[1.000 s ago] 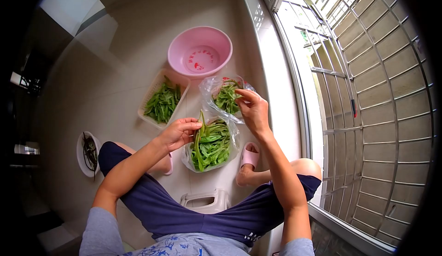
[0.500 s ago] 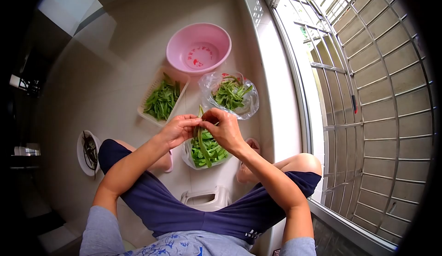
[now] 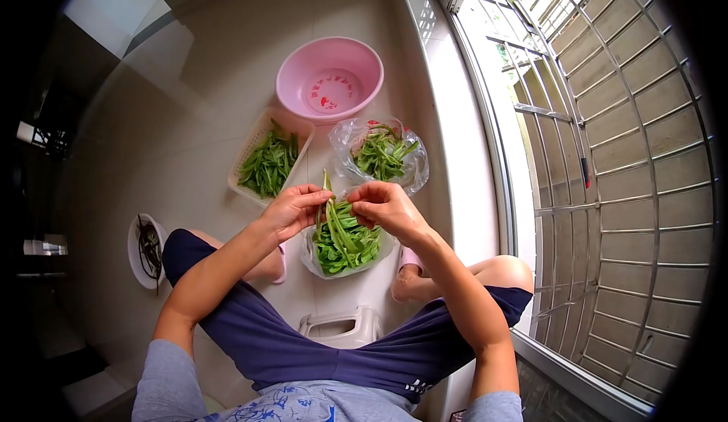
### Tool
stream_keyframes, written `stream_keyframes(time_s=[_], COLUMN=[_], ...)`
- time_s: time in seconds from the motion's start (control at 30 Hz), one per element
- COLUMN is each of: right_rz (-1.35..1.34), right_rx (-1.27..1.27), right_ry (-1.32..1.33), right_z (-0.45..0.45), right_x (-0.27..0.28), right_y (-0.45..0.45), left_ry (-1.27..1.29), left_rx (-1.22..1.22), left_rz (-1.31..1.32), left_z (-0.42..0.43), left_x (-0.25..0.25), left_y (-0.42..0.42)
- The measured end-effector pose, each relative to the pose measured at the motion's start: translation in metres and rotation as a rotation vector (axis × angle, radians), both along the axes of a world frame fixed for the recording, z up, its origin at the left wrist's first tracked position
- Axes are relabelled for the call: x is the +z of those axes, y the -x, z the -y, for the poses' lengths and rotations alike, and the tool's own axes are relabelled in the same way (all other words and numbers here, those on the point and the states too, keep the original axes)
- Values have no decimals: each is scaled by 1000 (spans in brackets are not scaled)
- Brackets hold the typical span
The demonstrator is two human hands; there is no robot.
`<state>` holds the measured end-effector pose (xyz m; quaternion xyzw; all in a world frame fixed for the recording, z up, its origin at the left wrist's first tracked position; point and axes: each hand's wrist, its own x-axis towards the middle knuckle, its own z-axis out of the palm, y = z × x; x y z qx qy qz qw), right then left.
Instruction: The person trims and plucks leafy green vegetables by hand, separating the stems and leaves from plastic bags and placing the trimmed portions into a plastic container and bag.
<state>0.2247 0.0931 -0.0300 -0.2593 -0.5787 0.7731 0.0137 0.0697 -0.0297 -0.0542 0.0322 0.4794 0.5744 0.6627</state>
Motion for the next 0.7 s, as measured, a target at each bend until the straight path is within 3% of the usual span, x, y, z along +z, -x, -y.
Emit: stream_keyframes(time_s=[0.23,0.3,0.4,0.5,0.7], right_rz=[116,118,122,122,133], right_rx=[208,184,84,-112,-174], right_ry=[-13,52,369,471,481], right_z=[8,10,7,9,4], right_x=[-8,-10,-17,-19,-28], right_y=[7,8,8,8,7], left_ry=[34,31,19,1,-41], left_rx=[4,-9,-26,8,-6], left_rz=[-78,-95,-114,-95,-91], left_z=[0,1,1,0,0], left_x=[3,3,5,5,4], left_y=[-3,-3,-2,-6,-3])
